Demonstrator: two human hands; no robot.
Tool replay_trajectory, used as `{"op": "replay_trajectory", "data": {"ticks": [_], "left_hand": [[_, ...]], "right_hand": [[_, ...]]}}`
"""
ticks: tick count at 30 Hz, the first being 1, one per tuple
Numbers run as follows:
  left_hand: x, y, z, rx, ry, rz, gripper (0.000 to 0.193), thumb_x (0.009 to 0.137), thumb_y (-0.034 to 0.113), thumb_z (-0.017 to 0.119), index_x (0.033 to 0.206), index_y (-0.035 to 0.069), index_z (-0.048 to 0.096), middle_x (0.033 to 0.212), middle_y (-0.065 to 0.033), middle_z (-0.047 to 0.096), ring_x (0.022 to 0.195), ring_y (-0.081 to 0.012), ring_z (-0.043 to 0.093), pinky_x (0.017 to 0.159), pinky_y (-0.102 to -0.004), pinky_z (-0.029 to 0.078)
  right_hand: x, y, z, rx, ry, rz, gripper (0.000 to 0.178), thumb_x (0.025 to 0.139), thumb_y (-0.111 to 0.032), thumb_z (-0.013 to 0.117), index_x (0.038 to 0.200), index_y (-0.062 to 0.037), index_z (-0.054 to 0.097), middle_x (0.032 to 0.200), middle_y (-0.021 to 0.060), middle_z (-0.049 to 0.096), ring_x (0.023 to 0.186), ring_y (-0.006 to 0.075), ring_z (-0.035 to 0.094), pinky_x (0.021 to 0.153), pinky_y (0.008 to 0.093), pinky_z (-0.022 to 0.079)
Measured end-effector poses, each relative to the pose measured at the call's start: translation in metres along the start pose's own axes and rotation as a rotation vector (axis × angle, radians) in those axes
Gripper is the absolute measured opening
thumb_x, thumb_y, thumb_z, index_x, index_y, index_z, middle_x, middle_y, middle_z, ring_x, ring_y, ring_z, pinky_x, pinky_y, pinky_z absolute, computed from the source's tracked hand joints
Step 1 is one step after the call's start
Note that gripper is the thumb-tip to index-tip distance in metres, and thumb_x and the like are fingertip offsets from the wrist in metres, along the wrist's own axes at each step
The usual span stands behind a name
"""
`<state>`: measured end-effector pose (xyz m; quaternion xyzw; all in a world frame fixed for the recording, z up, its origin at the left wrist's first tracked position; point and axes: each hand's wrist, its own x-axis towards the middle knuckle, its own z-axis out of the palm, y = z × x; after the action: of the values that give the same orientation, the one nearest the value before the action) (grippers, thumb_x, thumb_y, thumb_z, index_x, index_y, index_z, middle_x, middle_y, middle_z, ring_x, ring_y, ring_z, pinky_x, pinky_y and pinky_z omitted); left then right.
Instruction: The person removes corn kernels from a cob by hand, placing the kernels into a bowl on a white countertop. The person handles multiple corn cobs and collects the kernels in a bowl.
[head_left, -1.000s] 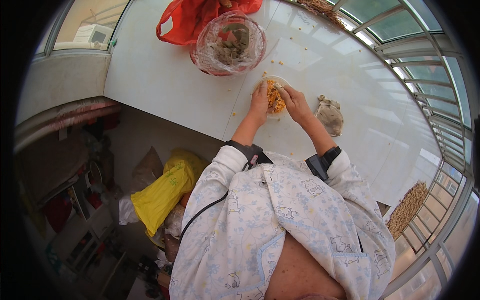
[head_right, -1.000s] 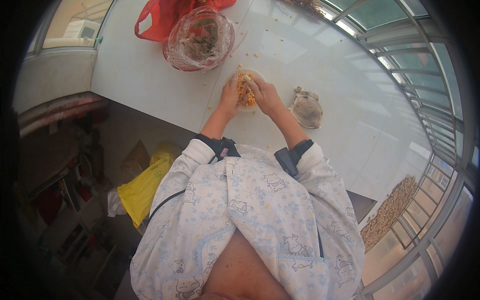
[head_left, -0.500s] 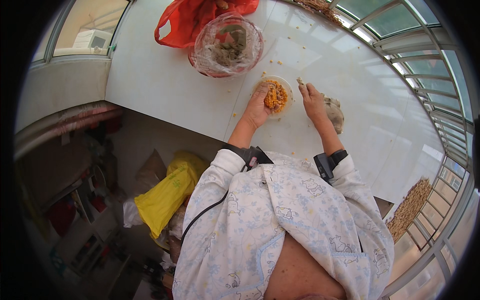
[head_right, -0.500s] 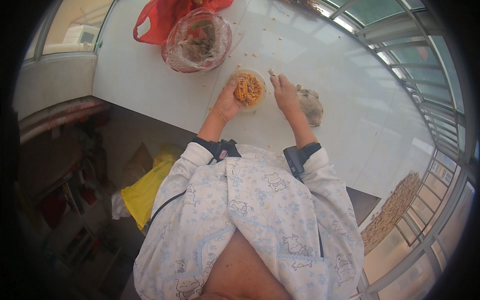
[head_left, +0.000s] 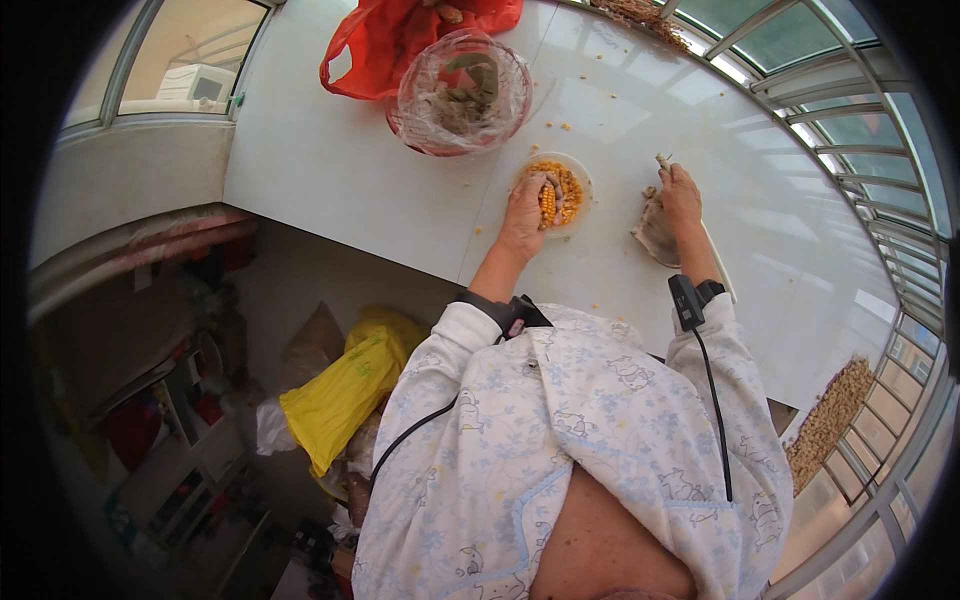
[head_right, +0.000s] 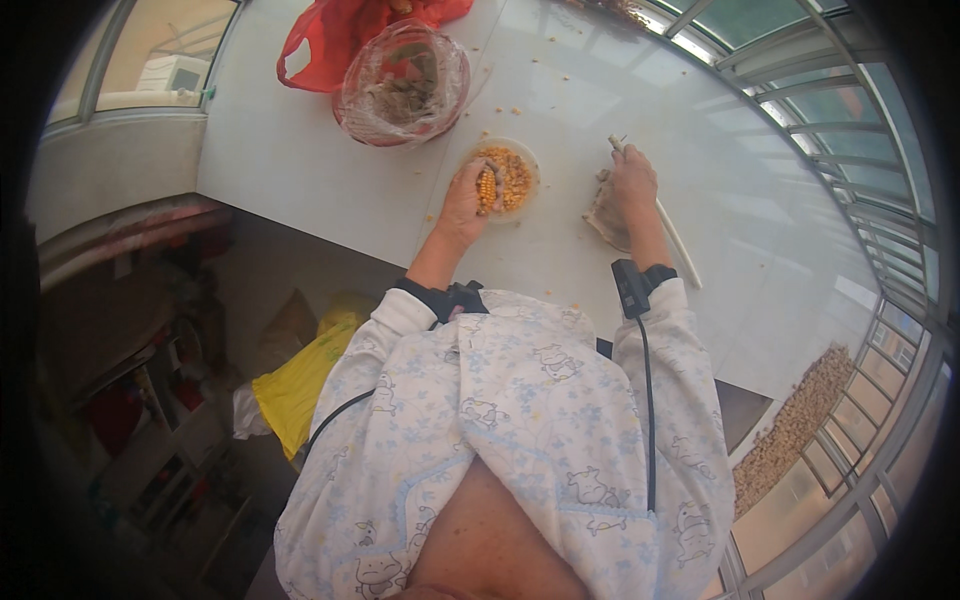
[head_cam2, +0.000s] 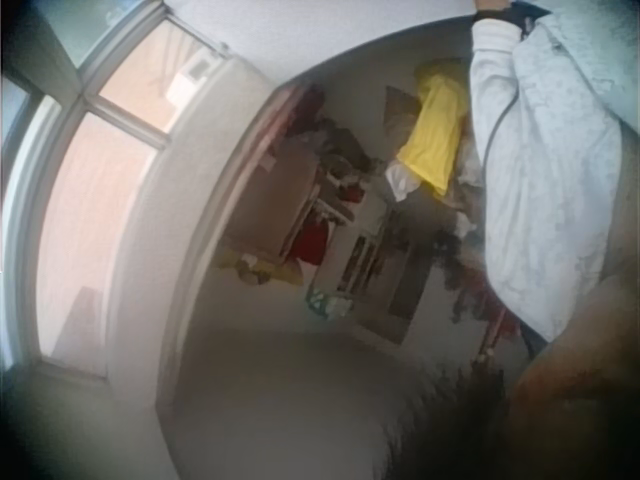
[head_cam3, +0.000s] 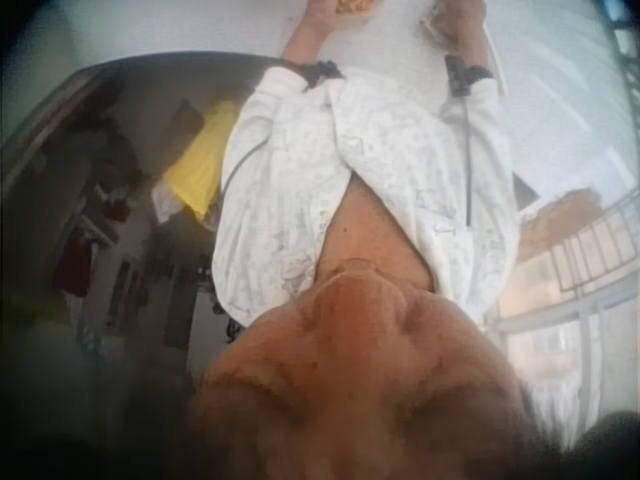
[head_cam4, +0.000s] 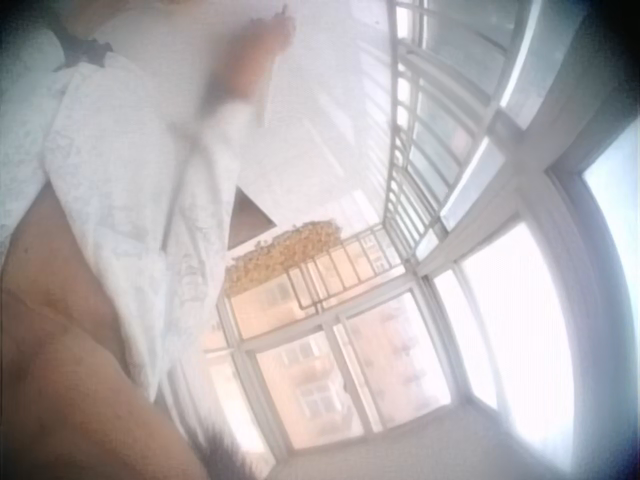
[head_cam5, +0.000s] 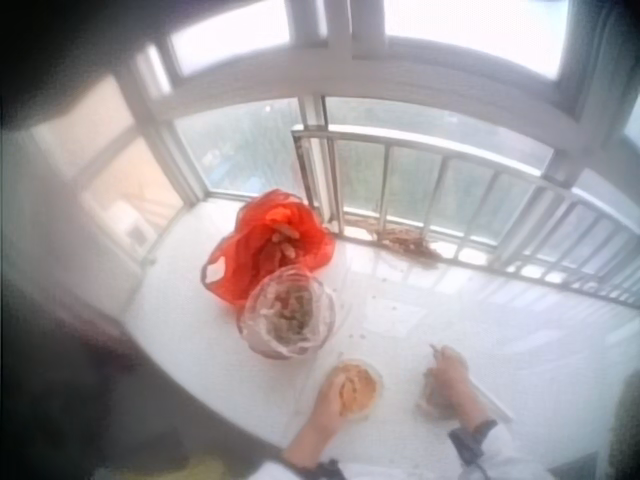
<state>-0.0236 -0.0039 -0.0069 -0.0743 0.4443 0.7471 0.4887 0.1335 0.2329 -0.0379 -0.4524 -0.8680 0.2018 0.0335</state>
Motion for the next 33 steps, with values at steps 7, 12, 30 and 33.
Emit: {"op": "replay_trajectory", "data": {"ticks": [7,12,30,33], "left_hand": [[-0.006,0.004,0.012,0.068,0.019,-0.039,0.042,0.100,0.047,0.036,0.100,0.010,0.055,0.081,-0.0039,0.062,0.067,-0.0119,0.059,0.046,-0.0254,0.044],[-0.006,0.006,0.017,0.039,0.111,-0.083,0.056,0.097,0.060,0.030,0.104,0.010,0.056,0.078,-0.0043,0.064,0.060,-0.0128,0.060,0.043,-0.0250,0.042],[-0.008,0.014,0.009,0.095,0.110,-0.156,0.048,0.099,0.048,0.024,0.104,0.012,0.054,0.075,-0.0043,0.063,0.051,-0.0139,0.056,0.038,-0.0228,0.036],[-0.007,0.014,0.010,0.112,0.158,-0.168,0.048,0.099,0.050,0.024,0.105,0.012,0.053,0.074,-0.0040,0.063,0.050,-0.0137,0.056,0.038,-0.0230,0.036]], "right_hand": [[-0.032,-0.065,-0.032,0.525,-0.141,-0.101,0.026,0.095,-0.028,0.053,0.096,-0.0024,0.057,0.073,0.0203,0.053,0.069,0.0306,0.055,0.066,0.0381,0.043],[-0.062,-0.112,-0.026,0.878,-0.441,-0.207,0.025,0.097,-0.025,0.051,0.097,-0.0015,0.058,0.068,0.0067,0.048,0.064,0.0132,0.046,0.060,0.0303,0.039],[-0.076,-0.121,-0.005,1.184,-0.704,0.036,0.028,0.099,-0.027,0.048,0.090,-0.0050,0.062,0.064,-0.0072,0.039,0.057,0.0033,0.033,0.050,0.0211,0.027],[-0.077,-0.123,-0.008,1.193,-0.702,0.038,0.027,0.099,-0.027,0.048,0.090,-0.0057,0.062,0.063,-0.0088,0.036,0.055,0.0020,0.031,0.048,0.0202,0.024]]}}
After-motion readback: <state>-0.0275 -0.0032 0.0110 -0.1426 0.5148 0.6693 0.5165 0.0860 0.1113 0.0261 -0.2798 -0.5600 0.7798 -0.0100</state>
